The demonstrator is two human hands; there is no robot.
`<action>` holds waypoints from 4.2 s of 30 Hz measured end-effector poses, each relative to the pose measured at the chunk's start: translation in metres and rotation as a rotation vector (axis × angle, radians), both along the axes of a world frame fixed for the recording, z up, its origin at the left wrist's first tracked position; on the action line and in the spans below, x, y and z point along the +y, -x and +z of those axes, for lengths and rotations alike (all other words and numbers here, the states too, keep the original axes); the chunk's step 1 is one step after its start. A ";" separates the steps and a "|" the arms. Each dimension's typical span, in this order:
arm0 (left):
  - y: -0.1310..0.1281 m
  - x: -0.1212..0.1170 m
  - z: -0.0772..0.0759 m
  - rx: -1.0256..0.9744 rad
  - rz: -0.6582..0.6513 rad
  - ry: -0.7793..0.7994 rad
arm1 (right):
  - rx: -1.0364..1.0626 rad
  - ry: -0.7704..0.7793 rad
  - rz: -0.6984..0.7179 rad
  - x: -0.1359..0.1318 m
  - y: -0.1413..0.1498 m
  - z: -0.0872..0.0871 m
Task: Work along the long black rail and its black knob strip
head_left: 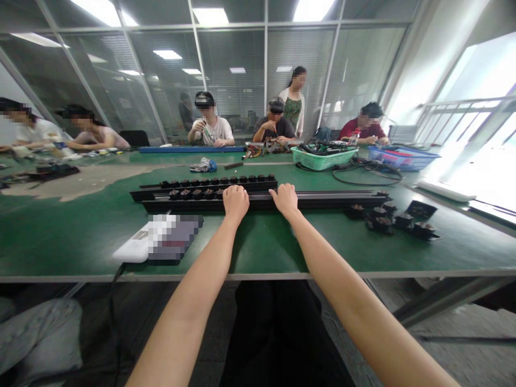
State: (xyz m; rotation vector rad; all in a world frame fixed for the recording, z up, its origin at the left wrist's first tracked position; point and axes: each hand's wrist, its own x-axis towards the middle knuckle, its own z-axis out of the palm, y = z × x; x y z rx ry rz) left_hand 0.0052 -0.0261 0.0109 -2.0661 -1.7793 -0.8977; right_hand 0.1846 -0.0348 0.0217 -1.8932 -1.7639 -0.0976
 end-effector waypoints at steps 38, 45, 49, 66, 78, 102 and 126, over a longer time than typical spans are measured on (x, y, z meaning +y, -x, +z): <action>0.001 0.002 -0.002 0.001 -0.008 -0.016 | 0.003 -0.024 -0.085 -0.004 -0.007 0.006; 0.002 0.001 -0.001 -0.009 -0.008 -0.004 | 0.052 0.001 -0.137 -0.006 -0.007 0.009; 0.001 0.001 -0.001 -0.004 -0.008 0.011 | 0.035 0.028 -0.147 -0.006 -0.006 0.010; 0.000 -0.001 0.001 -0.026 -0.014 0.007 | 0.005 -0.013 -0.179 -0.003 -0.008 0.006; 0.002 0.000 0.000 -0.020 0.007 -0.011 | 0.058 -0.021 -0.142 0.001 -0.013 0.002; 0.005 0.000 0.000 -0.010 -0.001 -0.011 | 0.057 0.191 0.010 0.018 -0.053 0.018; -0.002 0.004 0.002 -0.007 -0.003 -0.006 | -0.063 0.107 -0.001 -0.007 -0.057 -0.001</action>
